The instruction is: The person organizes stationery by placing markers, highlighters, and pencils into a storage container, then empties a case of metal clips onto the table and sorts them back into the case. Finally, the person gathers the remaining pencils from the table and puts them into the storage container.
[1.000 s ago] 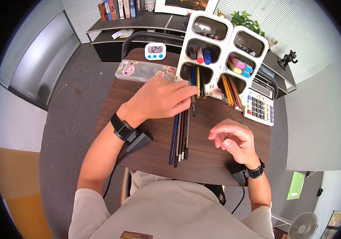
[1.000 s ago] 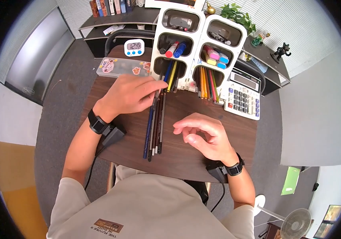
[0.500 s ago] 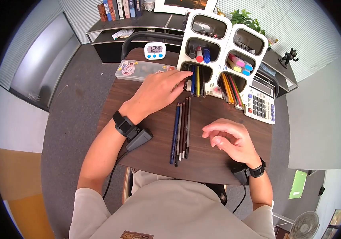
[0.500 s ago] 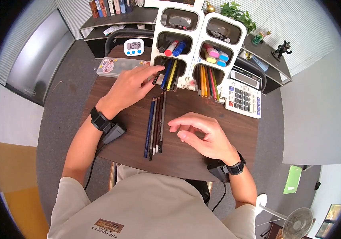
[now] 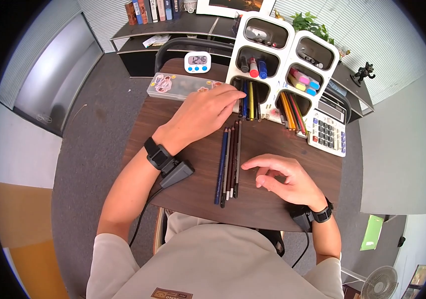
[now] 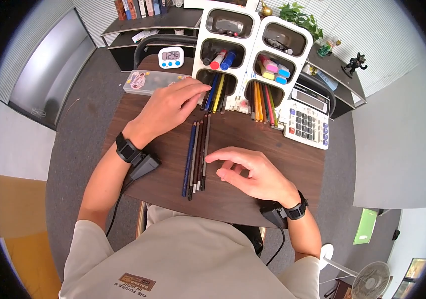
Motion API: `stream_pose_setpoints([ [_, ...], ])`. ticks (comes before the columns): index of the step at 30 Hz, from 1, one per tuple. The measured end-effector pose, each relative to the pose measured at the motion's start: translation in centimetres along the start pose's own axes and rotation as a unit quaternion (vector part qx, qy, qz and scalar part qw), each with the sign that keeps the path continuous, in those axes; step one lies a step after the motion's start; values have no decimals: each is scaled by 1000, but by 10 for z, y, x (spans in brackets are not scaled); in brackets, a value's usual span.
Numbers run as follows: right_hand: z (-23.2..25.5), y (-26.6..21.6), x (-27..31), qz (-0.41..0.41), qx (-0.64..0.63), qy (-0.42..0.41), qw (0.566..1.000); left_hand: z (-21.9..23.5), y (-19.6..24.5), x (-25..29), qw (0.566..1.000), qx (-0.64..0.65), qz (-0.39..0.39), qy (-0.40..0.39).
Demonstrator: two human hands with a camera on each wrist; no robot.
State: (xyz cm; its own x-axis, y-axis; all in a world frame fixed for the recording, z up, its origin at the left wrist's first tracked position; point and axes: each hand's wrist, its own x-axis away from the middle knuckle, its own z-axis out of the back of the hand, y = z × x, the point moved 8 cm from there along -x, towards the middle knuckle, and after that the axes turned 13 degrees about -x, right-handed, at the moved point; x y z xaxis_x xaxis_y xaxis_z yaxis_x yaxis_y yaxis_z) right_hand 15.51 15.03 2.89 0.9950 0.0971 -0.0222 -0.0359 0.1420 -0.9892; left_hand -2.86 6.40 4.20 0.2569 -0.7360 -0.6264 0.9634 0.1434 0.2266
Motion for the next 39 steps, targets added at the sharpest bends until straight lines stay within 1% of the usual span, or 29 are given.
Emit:
stream_pose_setpoints([
  [2,-3,7,1,-27,-5,-7,1000,1,0,0,1000,2,2,0],
  [6,-10,11,0,-52,-11,-28,998,-1,-1,1,1000,-3,-1,5],
  [8,-16,14,1,-89,12,-61,994,0,-1,2,1000,-9,-3,1],
  [9,-18,12,0,-87,9,-63,994,0,-1,2,1000,-7,0,-6],
  [11,-19,13,1,-102,42,-77,991,-1,-2,3,1000,-8,5,-16],
  [13,-19,17,2,-100,43,-79,991,-4,1,1,1000,15,-3,-15],
  [15,-20,16,1,-98,44,-82,991,-5,0,1,1000,10,-3,-19],
  [17,-22,14,1,-132,39,-77,987,-4,1,0,1000,6,-9,-17],
  [18,-23,15,2,-129,33,-82,988,-4,2,0,1000,-1,-12,-22],
  [19,-22,13,1,-94,55,-76,991,-5,1,0,999,-10,-8,-31],
  [20,-22,11,0,-58,74,-71,993,-4,3,0,1000,-9,-18,-16],
  [21,-21,8,-1,-72,86,-65,992,-1,5,0,1000,-8,-29,-2],
  [23,-19,7,-2,-74,95,-52,991,-4,1,2,1000,-12,-17,-23],
  [24,-19,10,-2,-73,91,-53,992,-5,1,2,1000,-4,-20,-16],
  [25,-16,9,-2,-64,97,-48,992,-6,2,1,1000,6,-23,-6],
  [30,-11,3,-3,-42,127,-28,991,-6,2,1,1000,-1,-23,-14],
  [35,-5,-1,-2,-16,136,20,990,-7,2,1,999,14,-23,-18],
  [37,-4,0,-2,-13,137,21,990,-8,4,1,999,1,-23,-35],
  [39,-5,3,-3,-10,137,22,990,-8,3,1,999,3,-23,-33],
])
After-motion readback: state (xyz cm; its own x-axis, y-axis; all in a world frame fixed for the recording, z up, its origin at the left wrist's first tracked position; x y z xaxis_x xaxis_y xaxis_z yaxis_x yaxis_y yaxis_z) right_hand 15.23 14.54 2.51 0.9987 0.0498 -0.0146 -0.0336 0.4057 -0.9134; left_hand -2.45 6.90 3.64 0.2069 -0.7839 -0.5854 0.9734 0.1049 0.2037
